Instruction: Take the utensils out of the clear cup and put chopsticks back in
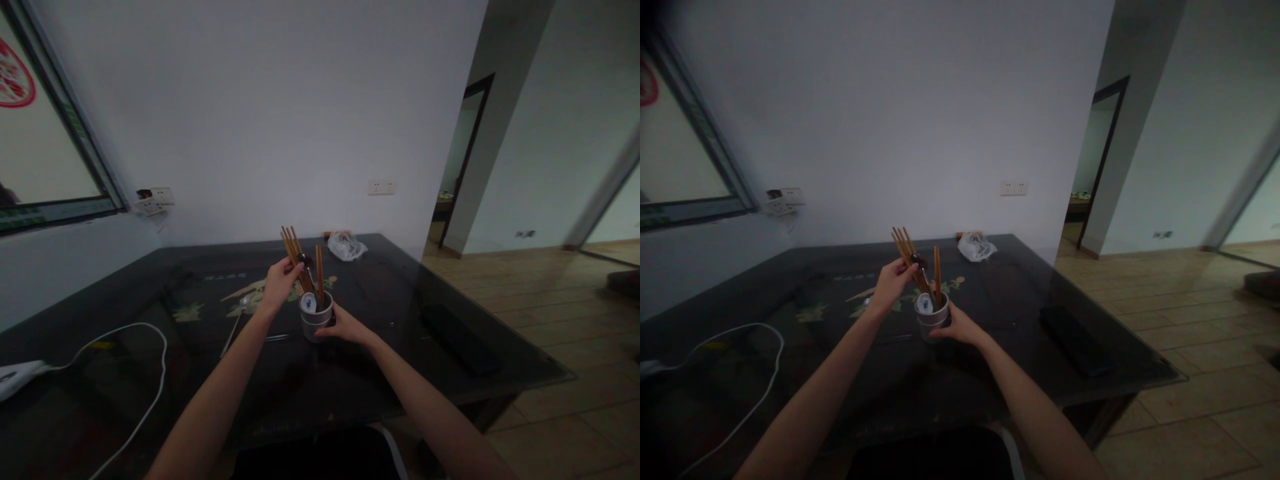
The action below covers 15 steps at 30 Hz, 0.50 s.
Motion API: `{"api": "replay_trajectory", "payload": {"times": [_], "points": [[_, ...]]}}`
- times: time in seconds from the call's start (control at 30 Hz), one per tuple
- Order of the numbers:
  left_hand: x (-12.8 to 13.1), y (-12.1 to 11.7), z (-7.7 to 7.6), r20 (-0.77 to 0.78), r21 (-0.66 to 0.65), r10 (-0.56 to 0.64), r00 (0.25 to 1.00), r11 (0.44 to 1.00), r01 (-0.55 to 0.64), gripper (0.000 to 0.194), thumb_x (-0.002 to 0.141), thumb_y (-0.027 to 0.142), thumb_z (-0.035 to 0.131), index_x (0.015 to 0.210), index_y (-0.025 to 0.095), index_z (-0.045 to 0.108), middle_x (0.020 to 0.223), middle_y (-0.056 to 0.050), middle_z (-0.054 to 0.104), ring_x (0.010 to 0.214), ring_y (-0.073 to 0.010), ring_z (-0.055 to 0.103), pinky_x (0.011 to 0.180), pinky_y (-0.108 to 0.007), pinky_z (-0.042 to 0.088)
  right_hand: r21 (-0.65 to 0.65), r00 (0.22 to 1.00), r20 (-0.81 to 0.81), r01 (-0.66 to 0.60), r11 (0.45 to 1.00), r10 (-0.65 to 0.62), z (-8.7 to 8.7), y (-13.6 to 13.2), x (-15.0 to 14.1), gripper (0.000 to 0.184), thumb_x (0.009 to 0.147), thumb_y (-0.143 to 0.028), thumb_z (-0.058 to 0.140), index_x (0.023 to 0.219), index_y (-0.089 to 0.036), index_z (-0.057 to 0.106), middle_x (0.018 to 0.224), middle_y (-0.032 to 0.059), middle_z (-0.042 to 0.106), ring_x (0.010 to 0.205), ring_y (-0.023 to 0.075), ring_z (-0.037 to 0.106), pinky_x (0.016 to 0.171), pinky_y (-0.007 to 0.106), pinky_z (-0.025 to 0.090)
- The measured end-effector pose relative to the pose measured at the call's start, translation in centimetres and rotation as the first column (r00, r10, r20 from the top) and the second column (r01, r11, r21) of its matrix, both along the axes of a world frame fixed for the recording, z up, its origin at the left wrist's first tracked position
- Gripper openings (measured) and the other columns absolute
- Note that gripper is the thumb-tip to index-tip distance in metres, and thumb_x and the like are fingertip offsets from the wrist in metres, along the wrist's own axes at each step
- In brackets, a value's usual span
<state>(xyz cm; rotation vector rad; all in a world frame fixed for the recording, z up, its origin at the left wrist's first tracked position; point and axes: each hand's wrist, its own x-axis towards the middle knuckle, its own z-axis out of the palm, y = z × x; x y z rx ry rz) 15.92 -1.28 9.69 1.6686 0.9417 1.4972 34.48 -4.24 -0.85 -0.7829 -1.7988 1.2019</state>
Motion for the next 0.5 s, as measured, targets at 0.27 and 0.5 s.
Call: {"api": "replay_trajectory", "payload": {"times": [0.27,0.5], "points": [[-4.5,-1.9,5.0,0.382,0.155,0.071,0.921,0.978,-0.139,0.043,0.067,0.044,0.072,0.093,0.012,0.063,0.089,-0.009,0.071,0.088,-0.0212,0.067,0.08,-0.034,0.053,-0.037,1.0,0.007,0.008,0.999,-0.008,0.3,-0.2,-0.1,0.09,0.053,-0.027,0.084,0.132,-0.019,0.041,0.127,0.0107,0.055,0.12,0.0258,0.05,0.107,0.044,0.032],[-13.7,-1.1,2.4,0.329,0.006,0.197,0.923,0.978,-0.21,0.036,0.065,0.037,0.073,0.089,0.012,0.063,0.09,-0.008,0.07,0.089,-0.0207,0.066,0.076,-0.03,0.053,-0.068,0.999,0.029,0.047,0.997,-0.045,0.0,-0.2,0.0,0.086,0.055,-0.029,0.083,0.13,-0.019,0.042,0.127,0.0111,0.055,0.118,0.0259,0.052,0.106,0.044,0.034]]}}
